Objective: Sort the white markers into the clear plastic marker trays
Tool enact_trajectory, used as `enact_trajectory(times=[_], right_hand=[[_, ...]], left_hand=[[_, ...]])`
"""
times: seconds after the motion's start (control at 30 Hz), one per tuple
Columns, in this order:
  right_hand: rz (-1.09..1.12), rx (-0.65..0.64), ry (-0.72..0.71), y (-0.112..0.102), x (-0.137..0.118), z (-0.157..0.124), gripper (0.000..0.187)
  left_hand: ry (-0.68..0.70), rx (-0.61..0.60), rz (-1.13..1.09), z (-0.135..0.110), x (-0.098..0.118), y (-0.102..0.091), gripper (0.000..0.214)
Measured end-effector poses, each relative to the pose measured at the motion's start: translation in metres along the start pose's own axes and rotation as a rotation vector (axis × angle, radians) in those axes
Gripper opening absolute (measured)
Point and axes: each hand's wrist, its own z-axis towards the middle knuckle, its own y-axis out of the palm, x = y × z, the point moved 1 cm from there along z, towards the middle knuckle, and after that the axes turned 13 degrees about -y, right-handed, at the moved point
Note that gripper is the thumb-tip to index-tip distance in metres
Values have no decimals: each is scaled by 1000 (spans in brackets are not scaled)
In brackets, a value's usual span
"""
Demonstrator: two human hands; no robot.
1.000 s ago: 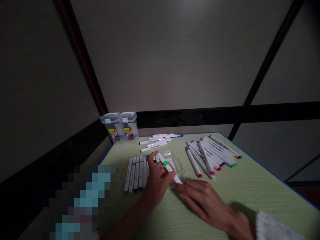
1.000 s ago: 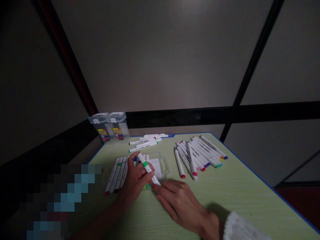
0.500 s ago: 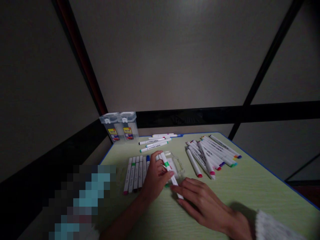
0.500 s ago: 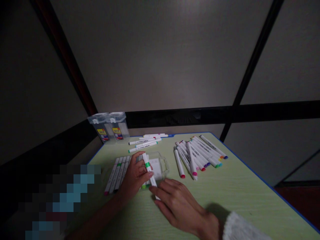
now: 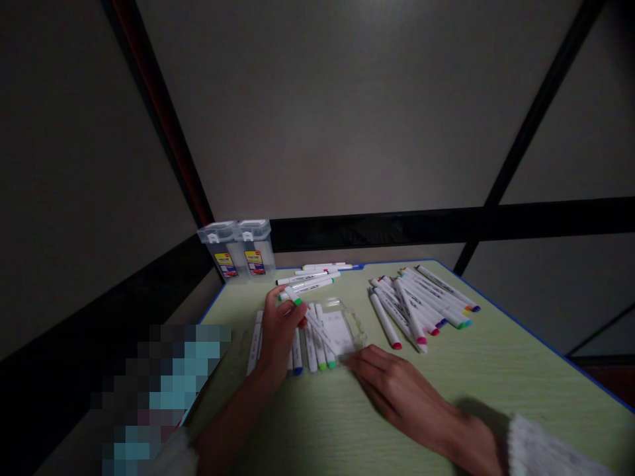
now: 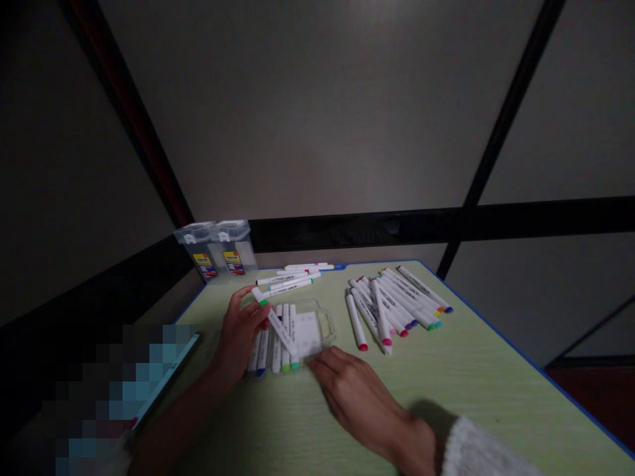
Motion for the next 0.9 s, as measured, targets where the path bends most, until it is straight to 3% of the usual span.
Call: enact_trajectory(times=[0.27,0.67,0.9], right_hand=[[-17,8,58,-2,0,0,17],[-117,-61,15,-1,1,-3,21],[-114,27,-3,0,0,-2,18]], left_hand=[[-27,3,-20,-3,3,3,51],[-69,-50,-4,-5,-6,6,50],[-55,-117,75,-8,-12,12,49]])
